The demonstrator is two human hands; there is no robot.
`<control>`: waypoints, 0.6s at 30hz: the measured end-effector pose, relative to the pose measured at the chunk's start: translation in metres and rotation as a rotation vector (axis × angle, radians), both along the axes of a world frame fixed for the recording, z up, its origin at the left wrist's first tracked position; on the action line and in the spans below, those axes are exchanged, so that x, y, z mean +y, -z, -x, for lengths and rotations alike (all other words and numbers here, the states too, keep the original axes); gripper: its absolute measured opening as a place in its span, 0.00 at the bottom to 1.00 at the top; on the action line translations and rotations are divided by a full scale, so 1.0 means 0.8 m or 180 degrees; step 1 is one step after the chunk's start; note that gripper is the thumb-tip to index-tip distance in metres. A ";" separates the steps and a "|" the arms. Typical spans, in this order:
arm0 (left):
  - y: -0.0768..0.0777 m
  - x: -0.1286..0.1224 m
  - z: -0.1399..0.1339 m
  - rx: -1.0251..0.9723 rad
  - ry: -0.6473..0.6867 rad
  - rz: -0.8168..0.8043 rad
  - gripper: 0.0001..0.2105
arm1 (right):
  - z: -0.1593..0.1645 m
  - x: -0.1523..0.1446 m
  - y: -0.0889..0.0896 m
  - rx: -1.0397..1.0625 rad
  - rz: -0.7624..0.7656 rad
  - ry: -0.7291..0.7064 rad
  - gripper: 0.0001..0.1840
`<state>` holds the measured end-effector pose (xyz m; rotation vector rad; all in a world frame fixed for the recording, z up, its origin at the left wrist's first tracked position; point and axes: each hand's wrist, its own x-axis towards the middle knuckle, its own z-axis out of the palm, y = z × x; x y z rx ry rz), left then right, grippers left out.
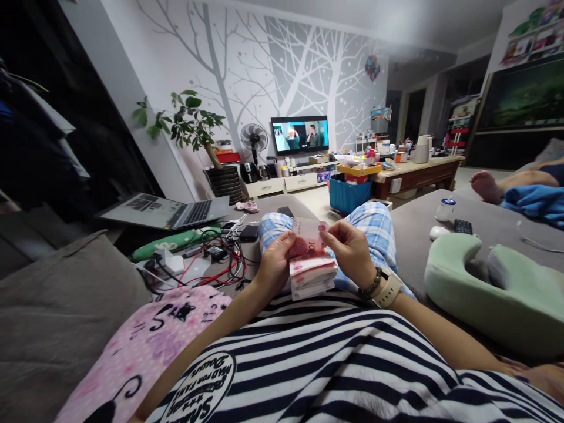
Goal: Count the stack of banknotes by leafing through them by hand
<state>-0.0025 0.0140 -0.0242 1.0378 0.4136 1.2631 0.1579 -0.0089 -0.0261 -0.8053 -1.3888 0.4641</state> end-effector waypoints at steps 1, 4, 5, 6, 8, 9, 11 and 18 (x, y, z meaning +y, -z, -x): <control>0.001 0.001 0.000 -0.0002 0.0003 0.0009 0.04 | 0.000 0.000 0.000 0.0001 -0.0024 0.0021 0.18; 0.003 0.005 -0.001 -0.0067 -0.0008 -0.0032 0.07 | 0.001 -0.003 -0.001 0.0044 -0.0069 0.0007 0.17; 0.003 0.006 0.000 -0.0105 -0.0027 -0.0049 0.08 | 0.002 -0.004 -0.002 0.0050 -0.0076 -0.0032 0.17; 0.002 0.006 0.001 -0.0138 -0.0057 -0.0050 0.09 | 0.002 -0.006 -0.003 0.0042 -0.0093 -0.0093 0.17; 0.000 0.006 0.004 -0.0149 -0.0079 0.0028 0.11 | 0.001 -0.010 -0.006 -0.0045 -0.0146 -0.0303 0.14; -0.001 0.006 0.006 -0.0133 -0.0064 0.0083 0.12 | -0.001 -0.013 -0.008 -0.0120 -0.0177 -0.0425 0.13; -0.007 0.005 0.011 -0.0075 -0.0038 0.0194 0.15 | -0.006 -0.017 -0.014 -0.0336 -0.0222 -0.0660 0.10; -0.027 0.001 0.025 0.0121 0.0119 0.0706 0.18 | -0.032 -0.017 -0.031 -0.1703 -0.0420 -0.0730 0.14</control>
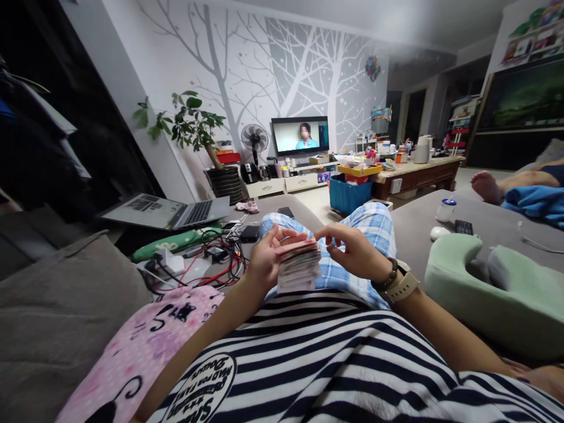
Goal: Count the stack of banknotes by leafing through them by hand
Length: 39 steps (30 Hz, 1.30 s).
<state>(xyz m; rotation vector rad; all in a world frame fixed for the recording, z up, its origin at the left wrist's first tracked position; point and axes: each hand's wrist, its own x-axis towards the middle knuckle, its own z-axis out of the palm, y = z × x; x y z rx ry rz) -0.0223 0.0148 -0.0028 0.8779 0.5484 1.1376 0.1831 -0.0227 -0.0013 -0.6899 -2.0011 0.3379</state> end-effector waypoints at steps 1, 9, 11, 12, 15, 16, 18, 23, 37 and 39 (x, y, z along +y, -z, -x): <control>-0.001 0.001 0.001 0.0002 0.0082 0.0073 0.18 | -0.001 0.001 0.000 -0.0152 -0.0037 0.0014 0.16; 0.005 0.002 -0.002 -0.0088 0.0265 0.0238 0.17 | 0.013 -0.001 0.006 -0.0376 -0.0220 0.0276 0.10; 0.005 -0.002 -0.004 -0.0104 0.0291 0.0241 0.16 | 0.020 -0.004 0.009 -0.0298 -0.0287 0.0332 0.11; 0.005 -0.004 -0.005 -0.0141 0.0307 0.0224 0.16 | 0.023 -0.005 0.010 -0.0245 -0.0289 0.0340 0.13; 0.005 -0.009 -0.007 -0.0319 0.0375 0.0104 0.17 | 0.032 -0.006 0.017 -0.0115 -0.0165 0.0227 0.17; 0.006 -0.012 -0.008 -0.0353 0.0400 0.0056 0.18 | 0.034 -0.005 0.020 -0.0077 -0.0103 0.0174 0.17; 0.007 -0.016 -0.009 -0.0353 0.0444 -0.0034 0.20 | 0.036 -0.002 0.026 0.0040 0.0024 0.0166 0.13; 0.004 -0.021 -0.003 0.0116 0.0530 -0.0431 0.27 | 0.035 0.010 0.035 0.0834 0.0520 0.0392 0.12; 0.012 -0.014 -0.007 0.0386 0.0771 -0.0741 0.23 | 0.059 0.018 0.011 0.2084 0.2020 -0.0683 0.19; 0.019 -0.014 -0.010 0.0189 0.0916 -0.0308 0.17 | 0.066 0.022 0.017 0.1916 0.1860 -0.0488 0.19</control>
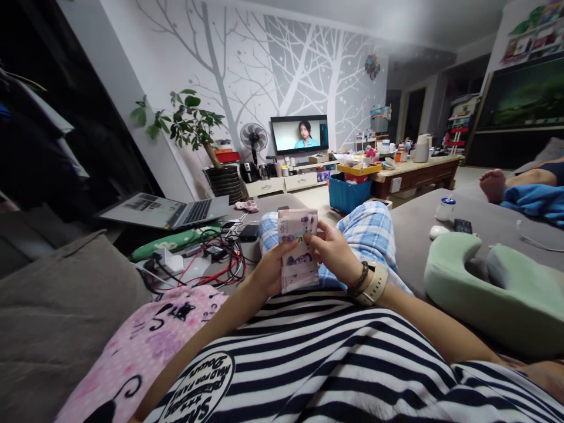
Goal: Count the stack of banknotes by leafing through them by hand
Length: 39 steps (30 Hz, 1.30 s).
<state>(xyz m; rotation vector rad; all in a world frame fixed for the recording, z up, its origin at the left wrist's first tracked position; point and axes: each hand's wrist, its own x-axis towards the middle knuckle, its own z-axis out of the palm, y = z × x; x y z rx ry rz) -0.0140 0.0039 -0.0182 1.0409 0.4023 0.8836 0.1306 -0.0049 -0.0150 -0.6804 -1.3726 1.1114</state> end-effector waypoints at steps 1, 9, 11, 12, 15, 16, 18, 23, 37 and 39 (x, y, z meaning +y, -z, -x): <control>0.003 0.001 -0.001 -0.0052 0.0040 0.0200 0.15 | 0.002 0.003 0.004 -0.0129 -0.0115 0.0181 0.20; -0.001 0.009 -0.007 -0.0430 -0.0148 0.1043 0.17 | 0.000 0.004 0.016 -0.1816 -0.1889 0.2042 0.38; -0.004 0.012 -0.004 -0.0523 -0.0297 0.1099 0.19 | -0.006 -0.005 0.010 -0.2215 -0.2356 0.1894 0.30; -0.006 0.014 -0.002 -0.0589 -0.0383 0.1082 0.20 | -0.008 -0.010 0.007 -0.2398 -0.2586 0.1724 0.26; -0.010 0.017 0.005 -0.0748 -0.0503 0.1013 0.21 | -0.013 -0.021 0.003 -0.2879 -0.3070 0.1204 0.17; -0.011 0.018 0.006 -0.0783 -0.0482 0.1001 0.22 | -0.013 -0.022 0.003 -0.2986 -0.3136 0.1086 0.16; -0.013 0.018 0.008 -0.0830 -0.0411 0.0996 0.23 | -0.012 -0.022 0.004 -0.3105 -0.3176 0.0986 0.16; -0.012 0.018 0.006 -0.0880 -0.0307 0.0989 0.24 | -0.009 -0.017 0.005 -0.3277 -0.3131 0.1018 0.17; -0.014 0.015 0.007 -0.0693 -0.0444 0.1053 0.20 | -0.012 -0.016 -0.005 -0.3279 -0.3045 0.0918 0.15; -0.014 0.014 0.007 -0.0661 -0.0395 0.0976 0.20 | -0.011 -0.018 -0.006 -0.3295 -0.3056 0.0880 0.17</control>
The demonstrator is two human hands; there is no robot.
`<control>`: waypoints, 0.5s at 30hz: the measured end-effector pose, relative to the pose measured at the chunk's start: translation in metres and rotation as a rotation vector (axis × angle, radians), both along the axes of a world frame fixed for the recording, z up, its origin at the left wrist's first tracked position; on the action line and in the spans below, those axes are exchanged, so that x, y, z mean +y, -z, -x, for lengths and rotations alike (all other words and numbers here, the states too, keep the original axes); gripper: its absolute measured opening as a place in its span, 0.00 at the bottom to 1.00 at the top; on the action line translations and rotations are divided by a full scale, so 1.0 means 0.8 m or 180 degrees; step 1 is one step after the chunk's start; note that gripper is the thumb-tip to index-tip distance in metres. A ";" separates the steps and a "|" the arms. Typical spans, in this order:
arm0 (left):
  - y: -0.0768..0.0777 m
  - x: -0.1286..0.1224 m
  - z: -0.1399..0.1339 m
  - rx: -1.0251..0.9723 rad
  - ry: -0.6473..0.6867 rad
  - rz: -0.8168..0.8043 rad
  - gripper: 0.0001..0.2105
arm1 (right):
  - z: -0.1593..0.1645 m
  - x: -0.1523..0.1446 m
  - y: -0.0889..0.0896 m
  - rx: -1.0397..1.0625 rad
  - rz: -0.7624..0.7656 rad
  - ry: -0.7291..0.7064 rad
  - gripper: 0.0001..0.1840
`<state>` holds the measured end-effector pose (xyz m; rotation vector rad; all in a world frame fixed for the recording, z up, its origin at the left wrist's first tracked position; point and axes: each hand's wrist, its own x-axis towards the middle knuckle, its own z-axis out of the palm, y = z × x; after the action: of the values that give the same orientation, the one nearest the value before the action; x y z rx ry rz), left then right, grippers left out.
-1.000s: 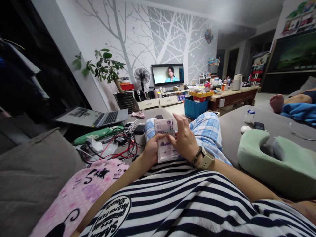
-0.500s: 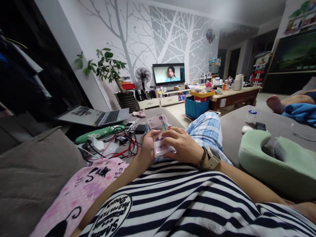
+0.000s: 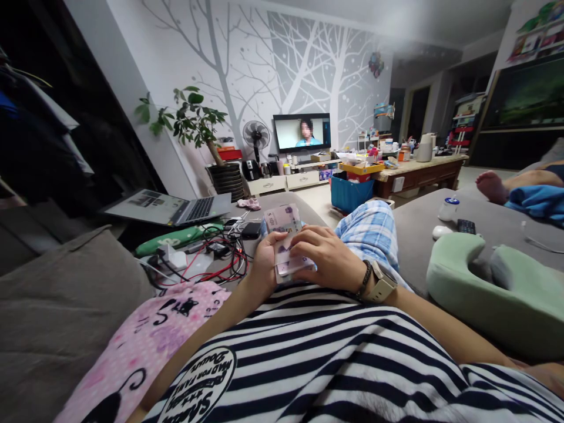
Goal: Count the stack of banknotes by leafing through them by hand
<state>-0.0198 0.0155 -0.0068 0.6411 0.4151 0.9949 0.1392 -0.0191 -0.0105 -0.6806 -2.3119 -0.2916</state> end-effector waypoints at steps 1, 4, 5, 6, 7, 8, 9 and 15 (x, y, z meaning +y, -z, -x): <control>0.001 0.000 0.000 0.0006 0.0029 -0.0039 0.20 | 0.001 -0.001 0.000 -0.0017 0.0011 -0.0011 0.17; 0.003 0.000 0.001 0.0001 0.0062 -0.0112 0.20 | 0.002 -0.003 -0.002 -0.0063 0.0041 -0.0034 0.19; 0.003 0.000 0.001 0.0001 0.0049 -0.0118 0.20 | 0.003 -0.004 -0.002 -0.0066 0.0045 -0.0036 0.19; 0.003 0.000 0.001 0.0006 0.0031 -0.0113 0.20 | 0.003 -0.005 -0.002 -0.0061 0.0044 -0.0036 0.19; 0.003 -0.001 0.001 0.0016 0.0021 -0.0100 0.20 | 0.004 -0.005 -0.003 -0.0062 0.0045 -0.0033 0.18; 0.003 -0.001 0.000 0.0024 0.0017 -0.0088 0.21 | 0.004 -0.005 -0.003 -0.0068 0.0043 -0.0030 0.18; 0.003 -0.002 0.000 0.0029 0.0024 -0.0080 0.21 | 0.005 -0.005 -0.003 -0.0081 0.0039 -0.0029 0.18; -0.001 -0.004 0.000 0.0015 0.0118 -0.0013 0.22 | 0.006 -0.004 -0.001 -0.0108 0.0011 -0.0020 0.17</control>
<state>-0.0200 0.0120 -0.0060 0.6527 0.4040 0.9595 0.1342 -0.0226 -0.0100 -0.6750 -2.3469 -0.2986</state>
